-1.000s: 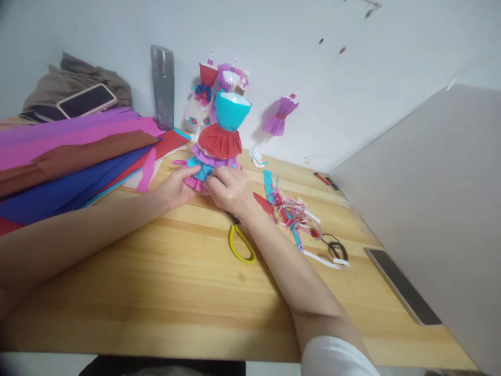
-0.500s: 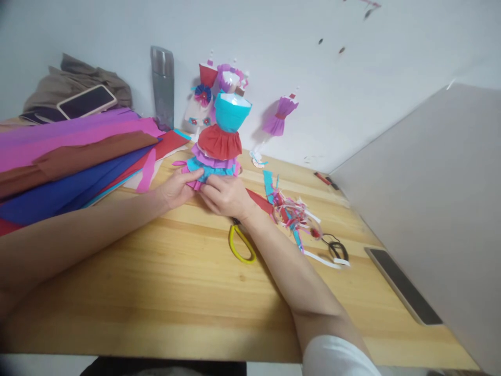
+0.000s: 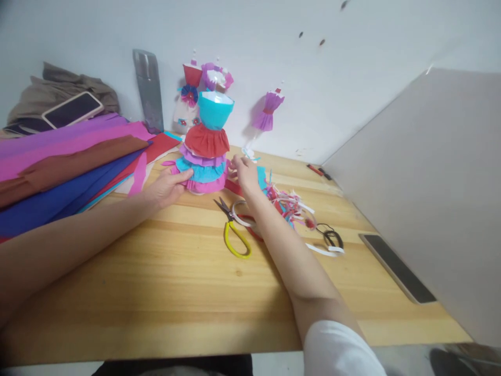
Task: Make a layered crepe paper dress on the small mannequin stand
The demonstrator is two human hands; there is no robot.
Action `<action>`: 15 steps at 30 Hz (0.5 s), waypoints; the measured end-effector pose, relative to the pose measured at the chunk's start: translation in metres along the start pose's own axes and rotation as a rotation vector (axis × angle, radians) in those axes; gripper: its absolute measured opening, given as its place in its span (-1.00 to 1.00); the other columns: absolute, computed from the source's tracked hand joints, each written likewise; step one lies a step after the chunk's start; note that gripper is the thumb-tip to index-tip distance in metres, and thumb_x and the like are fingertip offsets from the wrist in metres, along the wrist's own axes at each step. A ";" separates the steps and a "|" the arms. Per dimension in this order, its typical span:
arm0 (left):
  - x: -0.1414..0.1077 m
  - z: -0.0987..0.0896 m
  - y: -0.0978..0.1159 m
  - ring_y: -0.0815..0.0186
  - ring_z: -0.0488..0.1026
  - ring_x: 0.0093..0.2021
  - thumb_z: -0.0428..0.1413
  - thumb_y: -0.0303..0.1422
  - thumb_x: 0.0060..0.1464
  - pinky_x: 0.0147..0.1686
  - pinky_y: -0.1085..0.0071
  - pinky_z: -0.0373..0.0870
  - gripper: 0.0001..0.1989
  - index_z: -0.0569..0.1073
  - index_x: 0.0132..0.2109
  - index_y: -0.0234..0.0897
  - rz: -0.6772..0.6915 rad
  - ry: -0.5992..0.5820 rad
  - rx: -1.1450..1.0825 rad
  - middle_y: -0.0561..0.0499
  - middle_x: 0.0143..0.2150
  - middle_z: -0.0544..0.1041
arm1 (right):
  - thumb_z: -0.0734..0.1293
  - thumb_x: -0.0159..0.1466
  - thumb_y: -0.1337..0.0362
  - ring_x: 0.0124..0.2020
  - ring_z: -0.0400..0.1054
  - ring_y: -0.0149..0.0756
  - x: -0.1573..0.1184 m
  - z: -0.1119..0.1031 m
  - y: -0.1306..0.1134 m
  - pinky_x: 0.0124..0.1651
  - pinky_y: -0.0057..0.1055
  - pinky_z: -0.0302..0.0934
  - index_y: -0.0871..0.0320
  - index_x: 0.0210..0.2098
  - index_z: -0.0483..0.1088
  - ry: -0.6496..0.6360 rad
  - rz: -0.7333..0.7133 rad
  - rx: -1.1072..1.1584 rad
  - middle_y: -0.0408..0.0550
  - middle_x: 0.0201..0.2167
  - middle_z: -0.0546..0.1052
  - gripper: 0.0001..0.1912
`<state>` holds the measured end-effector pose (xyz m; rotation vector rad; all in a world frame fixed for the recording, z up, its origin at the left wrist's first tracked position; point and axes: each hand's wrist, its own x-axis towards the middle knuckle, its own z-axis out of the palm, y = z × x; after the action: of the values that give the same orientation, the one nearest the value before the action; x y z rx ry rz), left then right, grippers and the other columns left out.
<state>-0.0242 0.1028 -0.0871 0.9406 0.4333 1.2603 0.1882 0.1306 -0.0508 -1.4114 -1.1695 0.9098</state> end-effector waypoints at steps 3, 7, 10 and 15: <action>0.002 -0.003 -0.001 0.02 0.56 0.18 0.49 -0.38 -0.12 0.26 0.00 0.44 -0.63 0.61 -0.13 -0.22 -0.012 0.036 0.000 -0.04 -0.12 0.71 | 0.30 0.40 -0.12 -0.60 0.32 -0.37 0.002 0.004 -0.001 -0.53 -0.46 0.14 0.09 -0.40 0.39 -0.099 0.258 0.112 -0.12 -0.59 0.48 -0.57; 0.002 -0.004 -0.002 -0.04 0.53 0.22 0.46 -0.39 -0.07 0.26 -0.01 0.43 -0.69 0.61 -0.15 -0.25 -0.007 0.038 -0.023 -0.07 -0.14 0.71 | 0.24 0.44 0.01 -0.52 0.44 -0.27 -0.002 0.013 -0.001 -0.46 -0.40 0.31 0.08 -0.36 0.42 -0.192 0.387 0.339 -0.09 -0.59 0.54 -0.65; 0.002 -0.003 0.000 -0.06 0.52 0.24 0.45 -0.40 -0.06 0.27 -0.03 0.43 -0.70 0.60 -0.16 -0.28 0.002 0.007 -0.030 -0.10 -0.14 0.70 | 0.34 0.36 0.20 -0.37 0.54 -0.24 -0.004 0.018 0.004 -0.27 -0.34 0.46 0.09 -0.27 0.46 -0.285 0.329 0.448 -0.09 -0.47 0.62 -0.88; 0.001 -0.001 0.005 -0.04 0.54 0.24 0.46 -0.35 -0.05 0.26 -0.05 0.45 -0.69 0.60 -0.15 -0.25 -0.025 0.021 -0.032 -0.10 -0.08 0.70 | 0.38 0.28 0.35 -0.40 0.55 -0.28 0.000 0.019 0.015 -0.29 -0.37 0.50 0.07 -0.23 0.44 -0.316 0.300 0.523 -0.16 -0.43 0.64 -0.92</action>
<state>-0.0278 0.1040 -0.0841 0.8930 0.4395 1.2516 0.1728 0.1353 -0.0691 -1.0460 -0.8586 1.5671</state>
